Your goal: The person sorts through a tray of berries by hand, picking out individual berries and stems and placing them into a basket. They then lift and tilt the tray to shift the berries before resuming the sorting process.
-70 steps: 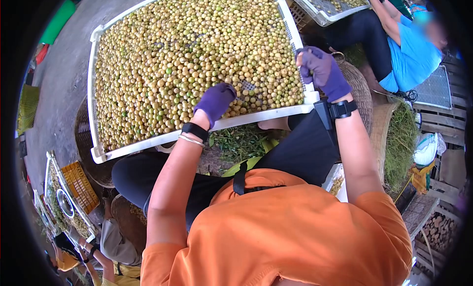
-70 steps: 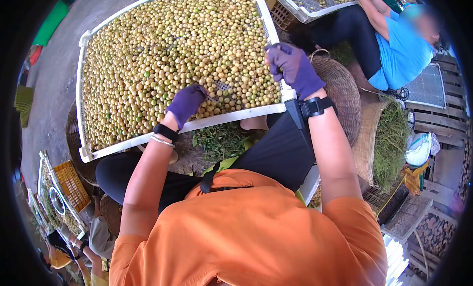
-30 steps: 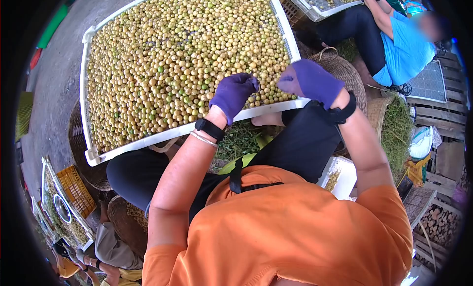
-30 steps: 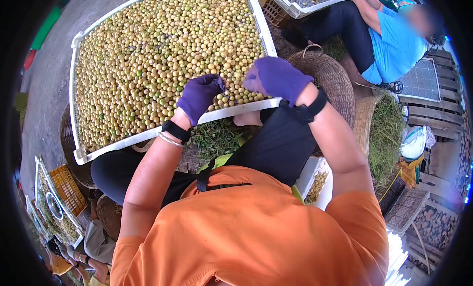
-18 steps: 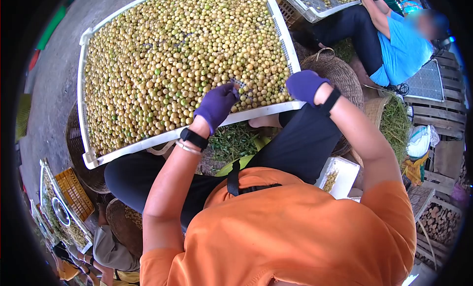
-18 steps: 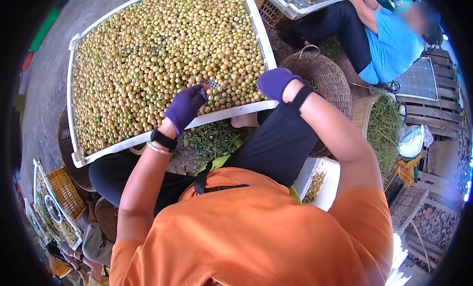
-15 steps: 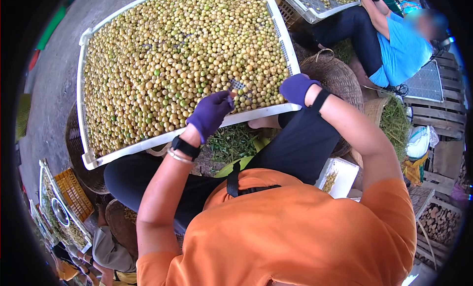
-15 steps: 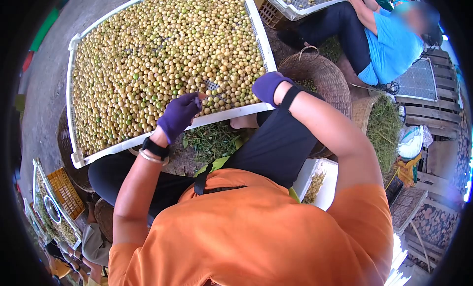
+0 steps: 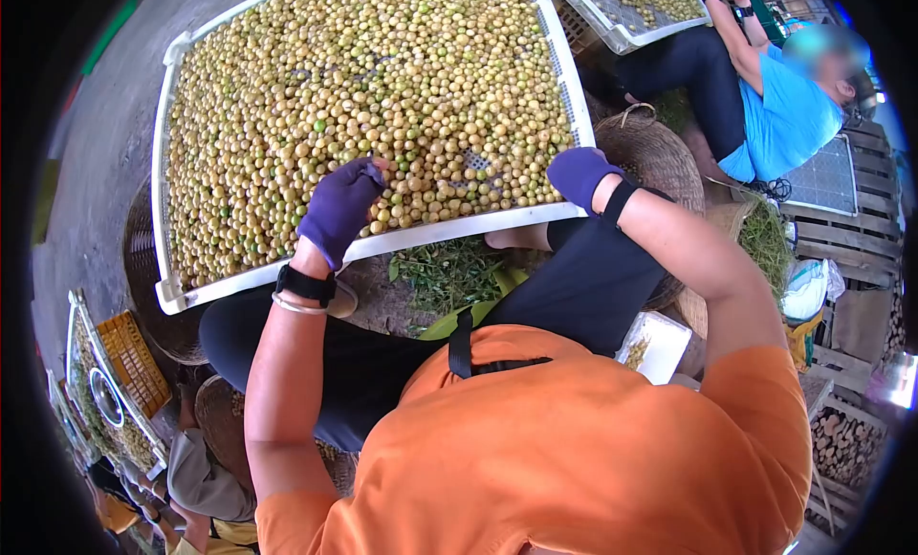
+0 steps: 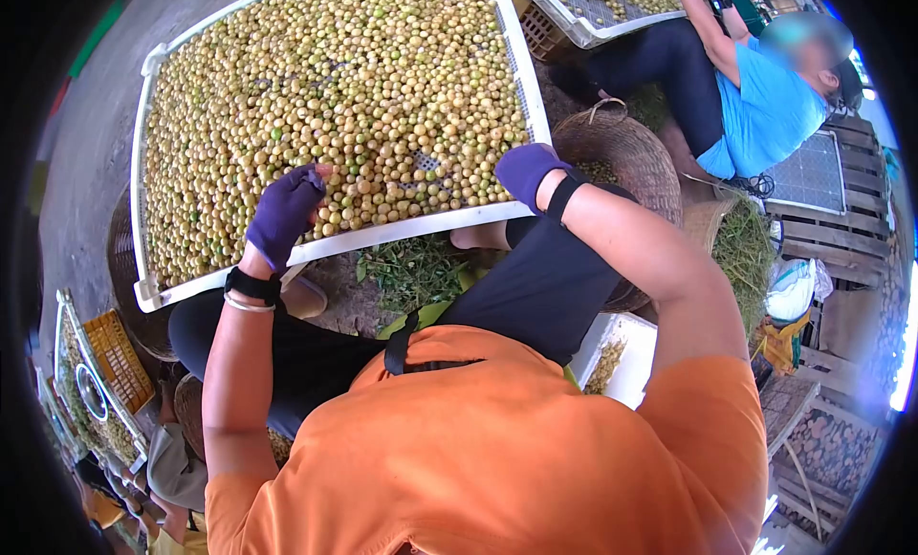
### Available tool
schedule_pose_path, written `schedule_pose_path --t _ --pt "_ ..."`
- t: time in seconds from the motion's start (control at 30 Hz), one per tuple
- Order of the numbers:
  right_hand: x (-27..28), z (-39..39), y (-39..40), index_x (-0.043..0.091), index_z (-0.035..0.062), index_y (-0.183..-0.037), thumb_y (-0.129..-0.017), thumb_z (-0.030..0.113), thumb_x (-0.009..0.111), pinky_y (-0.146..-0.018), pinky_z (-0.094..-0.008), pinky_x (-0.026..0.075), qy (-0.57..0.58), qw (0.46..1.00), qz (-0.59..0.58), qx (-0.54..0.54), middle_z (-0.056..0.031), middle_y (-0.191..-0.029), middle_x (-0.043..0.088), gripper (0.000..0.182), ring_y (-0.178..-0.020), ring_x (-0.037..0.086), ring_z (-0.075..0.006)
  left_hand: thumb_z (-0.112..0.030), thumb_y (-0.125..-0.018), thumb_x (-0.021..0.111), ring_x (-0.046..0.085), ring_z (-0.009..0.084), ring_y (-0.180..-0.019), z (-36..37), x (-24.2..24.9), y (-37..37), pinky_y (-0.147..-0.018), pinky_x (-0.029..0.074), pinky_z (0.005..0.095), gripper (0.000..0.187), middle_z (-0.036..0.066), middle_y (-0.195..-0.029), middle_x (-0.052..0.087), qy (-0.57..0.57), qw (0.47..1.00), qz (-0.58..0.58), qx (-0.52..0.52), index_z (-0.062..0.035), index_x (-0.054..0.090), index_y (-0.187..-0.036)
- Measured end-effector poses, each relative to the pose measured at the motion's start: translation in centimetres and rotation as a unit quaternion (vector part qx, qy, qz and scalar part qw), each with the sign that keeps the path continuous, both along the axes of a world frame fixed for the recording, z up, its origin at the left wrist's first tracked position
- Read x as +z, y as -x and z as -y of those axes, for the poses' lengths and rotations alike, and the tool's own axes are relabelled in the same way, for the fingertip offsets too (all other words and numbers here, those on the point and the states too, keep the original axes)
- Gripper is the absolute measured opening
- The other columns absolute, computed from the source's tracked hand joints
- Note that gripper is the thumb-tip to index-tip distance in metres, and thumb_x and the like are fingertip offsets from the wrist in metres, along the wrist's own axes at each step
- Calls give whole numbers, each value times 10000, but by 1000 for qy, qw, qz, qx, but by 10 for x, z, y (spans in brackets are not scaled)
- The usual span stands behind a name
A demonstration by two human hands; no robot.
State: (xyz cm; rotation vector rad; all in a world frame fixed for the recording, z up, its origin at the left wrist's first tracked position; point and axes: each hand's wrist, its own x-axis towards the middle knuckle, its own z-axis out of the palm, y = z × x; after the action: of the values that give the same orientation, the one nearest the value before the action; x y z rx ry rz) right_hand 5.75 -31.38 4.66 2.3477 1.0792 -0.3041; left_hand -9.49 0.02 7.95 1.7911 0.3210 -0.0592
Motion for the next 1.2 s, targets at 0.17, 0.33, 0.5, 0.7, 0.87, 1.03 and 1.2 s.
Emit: schedule_pose_path --t 0.17,0.33,0.5,0.7,0.87,1.03,1.2 --pt "-7 -8 0 739 126 -849 -809 149 583 -587 -422 529 41 998 33 16 -45 -824 714 163 -796 698 -236 -302 -917 575 482 39 -535 -12 -7 2 -494 380 184 299 -33 -701 567 69 996 -13 53 -54 653 -1064" --pt "-7 -9 1 740 133 -863 -815 147 579 -619 -411 537 22 999 33 -9 -61 -850 714 168 -820 697 -247 -297 -927 558 481 31 -560 -19 -11 8 -505 382 181 297 -42 -722 555 66 996 -18 55 -74 638 -1107" --pt "7 0 4 719 95 -846 -803 122 559 -651 -410 548 -48 998 4 -39 -99 -842 696 169 -798 686 -281 -269 -935 537 483 34 -571 -22 -21 12 -514 386 185 287 -35 -738 554 64 996 -34 45 -86 634 -1135" --pt "-9 -9 6 738 143 -838 -815 143 576 -623 -398 534 22 998 50 8 -50 -859 712 164 -813 692 -235 -281 -934 559 491 39 -558 -12 -33 10 -496 396 192 299 -24 -744 580 30 998 -25 44 -68 642 -1126" --pt "3 -4 4 729 123 -881 -822 139 565 -643 -415 540 -20 999 31 -20 -68 -860 710 175 -832 692 -254 -294 -926 577 549 64 -642 -8 -34 9 -549 456 231 311 14 -847 662 22 998 -41 33 -50 657 -1103" --pt "31 21 -16 684 51 -828 -724 315 698 -763 -428 523 -211 972 -52 -85 -167 -853 675 285 -848 655 -345 -305 -890 585 637 202 -819 29 -23 -28 -794 484 320 310 105 -939 694 -76 997 6 -11 -57 667 -1056" --pt "51 94 -58 679 33 -782 -716 314 671 -766 -444 503 -321 939 17 -127 -180 -827 662 290 -818 638 -360 -286 -850 582 644 318 -923 89 -16 -94 -803 505 413 229 146 -990 670 -356 926 47 -118 -119 702 -950"
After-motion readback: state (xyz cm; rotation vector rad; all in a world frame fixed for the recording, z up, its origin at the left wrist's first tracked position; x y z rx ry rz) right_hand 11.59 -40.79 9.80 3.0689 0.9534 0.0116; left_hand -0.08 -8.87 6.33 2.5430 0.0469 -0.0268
